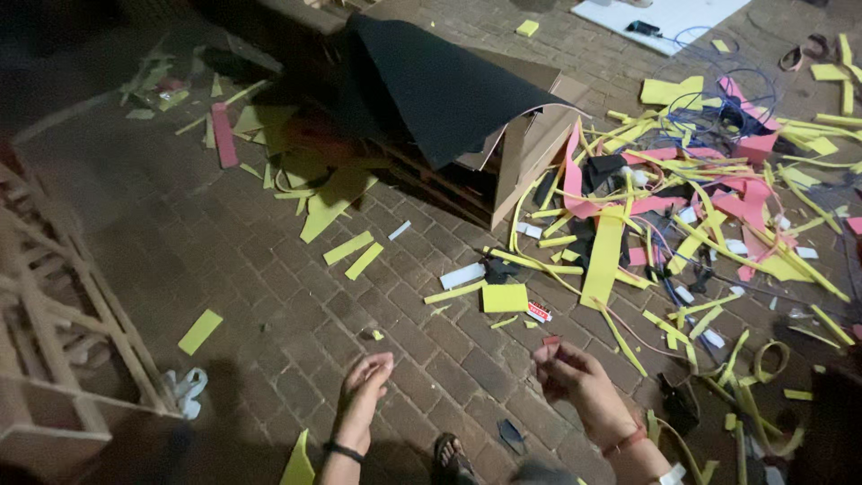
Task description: The person handles a small piece of yellow foam, tears off a scrap, and carries a large black foam sheet across the workshop. They measure a wooden frame with a tape measure, drape brown fabric over a foam-covered frame, and position a yellow foam ring on the workbench.
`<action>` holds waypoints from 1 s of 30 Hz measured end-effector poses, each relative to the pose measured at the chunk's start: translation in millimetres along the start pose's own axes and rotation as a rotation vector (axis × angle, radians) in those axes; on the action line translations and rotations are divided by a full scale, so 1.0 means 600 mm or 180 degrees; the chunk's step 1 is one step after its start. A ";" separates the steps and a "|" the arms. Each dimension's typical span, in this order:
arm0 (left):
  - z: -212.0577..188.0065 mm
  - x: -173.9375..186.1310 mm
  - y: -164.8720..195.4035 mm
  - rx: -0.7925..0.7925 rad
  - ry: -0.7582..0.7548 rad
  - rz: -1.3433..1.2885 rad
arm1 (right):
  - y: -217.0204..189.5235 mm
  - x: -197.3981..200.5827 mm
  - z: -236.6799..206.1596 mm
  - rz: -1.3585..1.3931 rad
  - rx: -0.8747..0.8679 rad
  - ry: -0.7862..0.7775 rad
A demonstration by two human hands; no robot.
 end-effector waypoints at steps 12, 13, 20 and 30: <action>0.424 -0.179 0.324 -0.0005 -0.0811 0.0309 | -0.015 -0.019 0.522 0.0289 -0.0311 0.0144; 0.461 -0.184 0.364 -0.0070 -0.0751 0.0297 | -0.022 -0.012 0.575 0.0169 -0.0317 0.0264; 0.683 -0.202 0.632 -0.0067 -0.0520 -0.0197 | -0.146 -0.053 1.018 -0.0295 -0.0311 0.0491; 1.059 -0.275 0.881 0.0674 -0.0619 -0.0207 | -0.206 -0.047 1.403 -0.2092 -0.0707 0.1547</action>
Point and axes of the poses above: each hand's wrist, its own z-axis towards the middle knuckle, its own x-axis out of the back of the hand, y = z × x, the point moved 9 cm from there along z, towards the middle knuckle, and after that the axes turned 13 degrees about x, right-handed, at the moved point
